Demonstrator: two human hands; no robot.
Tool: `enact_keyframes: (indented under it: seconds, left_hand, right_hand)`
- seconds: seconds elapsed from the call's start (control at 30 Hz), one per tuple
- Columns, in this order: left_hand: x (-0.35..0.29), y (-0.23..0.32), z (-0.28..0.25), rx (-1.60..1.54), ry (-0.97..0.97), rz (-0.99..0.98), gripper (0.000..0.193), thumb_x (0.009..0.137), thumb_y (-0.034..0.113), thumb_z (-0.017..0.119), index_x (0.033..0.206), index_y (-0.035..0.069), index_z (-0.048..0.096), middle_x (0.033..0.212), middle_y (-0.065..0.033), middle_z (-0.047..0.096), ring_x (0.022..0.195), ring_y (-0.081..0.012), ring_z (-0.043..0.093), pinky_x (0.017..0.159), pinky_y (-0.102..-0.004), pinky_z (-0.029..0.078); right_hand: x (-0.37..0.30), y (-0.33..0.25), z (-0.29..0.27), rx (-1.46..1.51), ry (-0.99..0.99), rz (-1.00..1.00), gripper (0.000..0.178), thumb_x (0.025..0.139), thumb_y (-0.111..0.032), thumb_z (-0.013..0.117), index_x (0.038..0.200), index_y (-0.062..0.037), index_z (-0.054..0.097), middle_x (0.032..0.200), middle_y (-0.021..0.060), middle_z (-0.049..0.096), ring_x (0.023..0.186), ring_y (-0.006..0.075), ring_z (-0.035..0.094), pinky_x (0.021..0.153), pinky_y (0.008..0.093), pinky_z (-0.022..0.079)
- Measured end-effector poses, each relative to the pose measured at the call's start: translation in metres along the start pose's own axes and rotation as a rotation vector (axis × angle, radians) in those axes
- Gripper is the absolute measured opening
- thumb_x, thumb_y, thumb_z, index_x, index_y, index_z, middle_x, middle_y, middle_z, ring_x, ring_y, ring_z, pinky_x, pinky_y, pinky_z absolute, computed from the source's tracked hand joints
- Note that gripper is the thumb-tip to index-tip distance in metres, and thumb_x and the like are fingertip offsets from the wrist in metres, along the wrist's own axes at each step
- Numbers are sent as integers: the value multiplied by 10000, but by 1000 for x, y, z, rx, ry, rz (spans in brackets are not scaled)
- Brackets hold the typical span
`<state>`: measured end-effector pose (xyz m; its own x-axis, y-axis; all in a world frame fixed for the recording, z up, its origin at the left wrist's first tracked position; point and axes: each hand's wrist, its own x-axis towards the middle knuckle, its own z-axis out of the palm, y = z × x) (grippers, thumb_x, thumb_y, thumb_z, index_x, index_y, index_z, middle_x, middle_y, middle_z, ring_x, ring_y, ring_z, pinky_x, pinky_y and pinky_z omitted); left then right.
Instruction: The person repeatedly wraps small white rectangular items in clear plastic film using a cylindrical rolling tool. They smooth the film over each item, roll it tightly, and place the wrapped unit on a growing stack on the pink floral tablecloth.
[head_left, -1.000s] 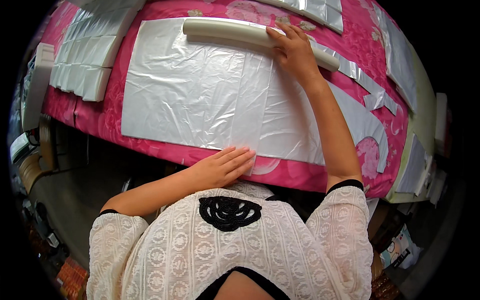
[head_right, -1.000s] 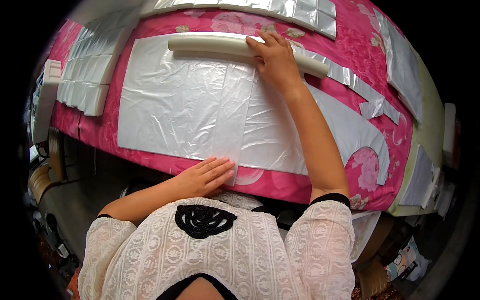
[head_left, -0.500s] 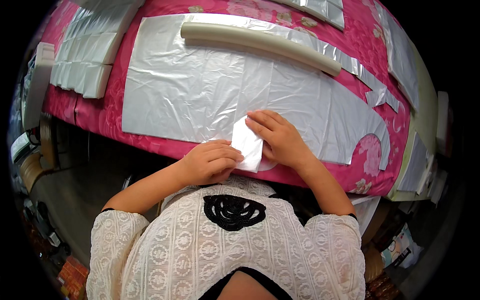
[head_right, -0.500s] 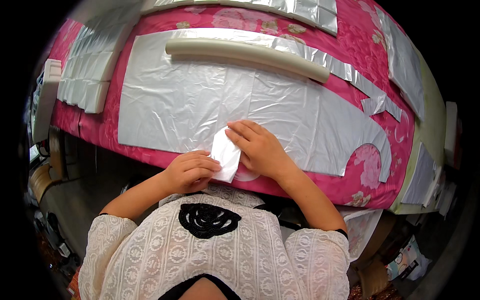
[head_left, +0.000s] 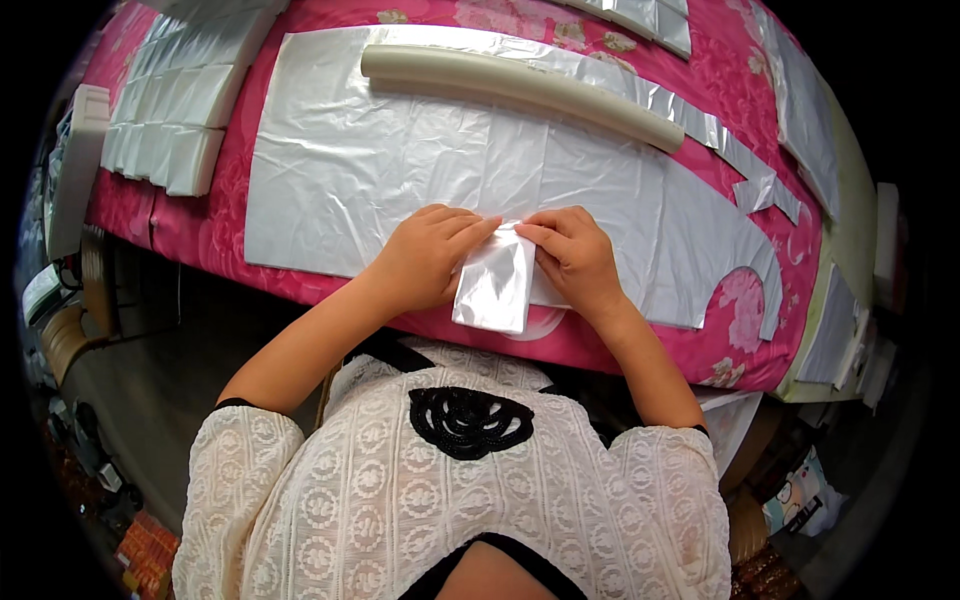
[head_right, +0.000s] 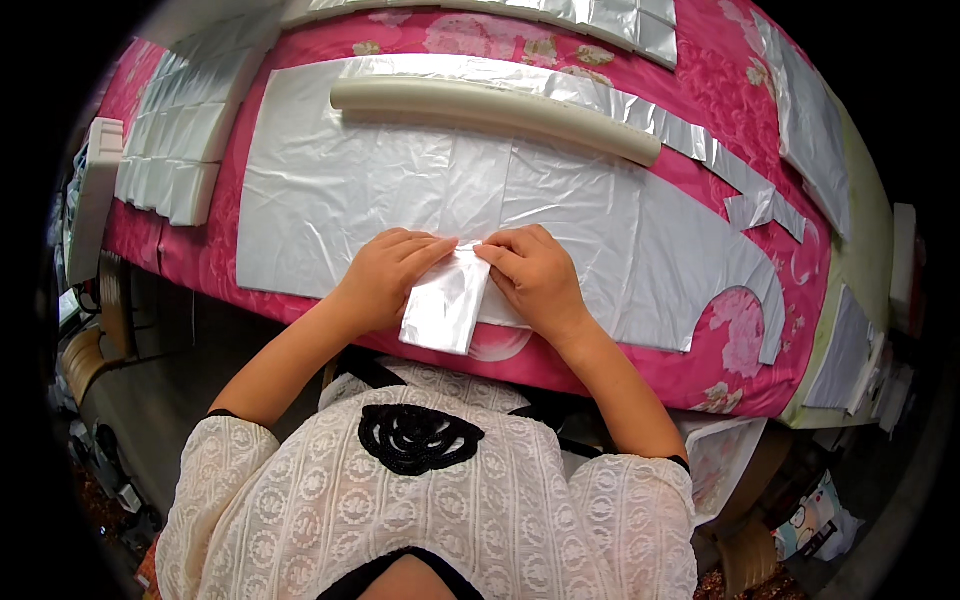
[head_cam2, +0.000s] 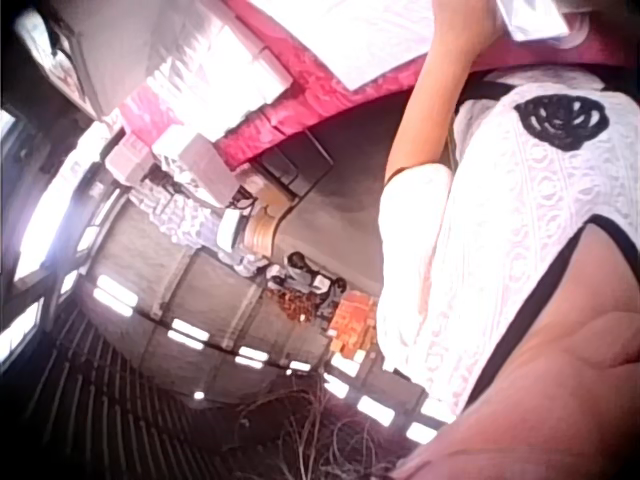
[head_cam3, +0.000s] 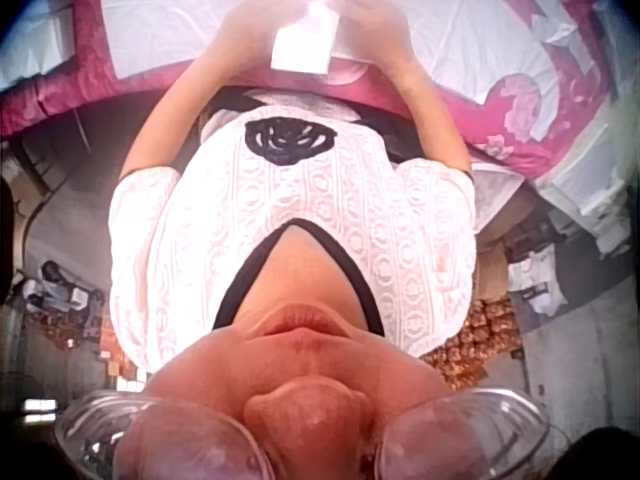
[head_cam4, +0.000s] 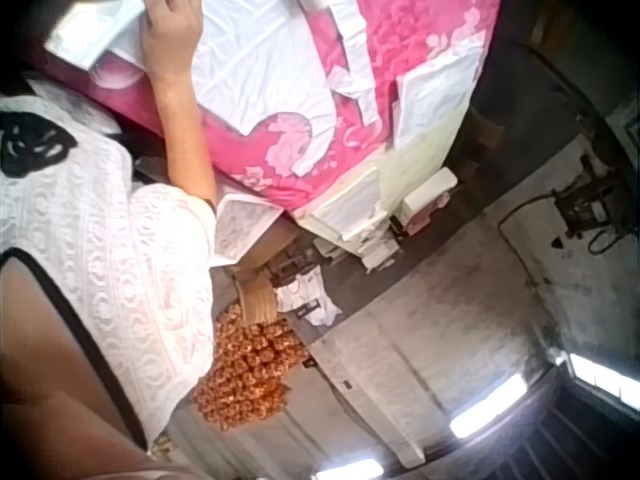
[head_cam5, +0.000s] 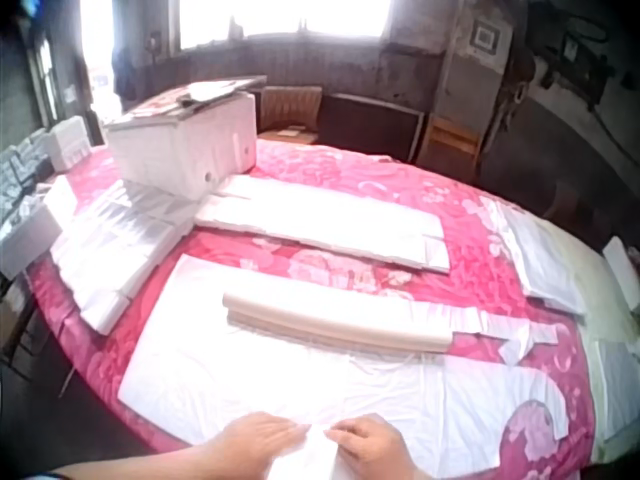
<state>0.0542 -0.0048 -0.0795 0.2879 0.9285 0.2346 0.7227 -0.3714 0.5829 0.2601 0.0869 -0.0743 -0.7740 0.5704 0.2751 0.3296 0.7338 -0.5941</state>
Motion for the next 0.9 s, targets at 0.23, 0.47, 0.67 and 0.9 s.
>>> enact_keyframes:
  seconds: [0.23,0.47,0.67,0.9]
  left_hand:
    - [24,5,0,-403,436,-346,502,869,267,537,1269,-15,423,1152,-197,543,996,-346,545,861,-400,423]
    - [14,19,27,223,-80,-173,760,819,399,525,1384,-26,248,1456,-189,220,1361,-315,192,1100,-436,146]
    - [12,19,30,312,-144,-199,783,834,462,482,1386,-38,238,1469,-189,182,1380,-291,134,1115,-419,92]
    - [16,1,17,246,10,-33,412,784,129,583,1167,2,500,1265,-145,482,1199,-283,441,1009,-410,336]
  right_hand:
    - [31,1,-6,280,-80,601,179,803,-161,587,808,-1,668,678,121,647,573,262,601,578,309,464]
    - [43,10,-9,301,-212,779,211,774,-195,616,833,0,671,671,119,649,607,243,625,602,313,480]
    - [36,-4,-6,-273,115,251,399,741,-197,677,1098,-41,589,1030,130,624,940,241,589,843,358,441]
    - [37,37,-4,-230,-153,-190,442,780,-167,616,1198,-49,534,1275,94,508,1237,244,421,1055,396,304]
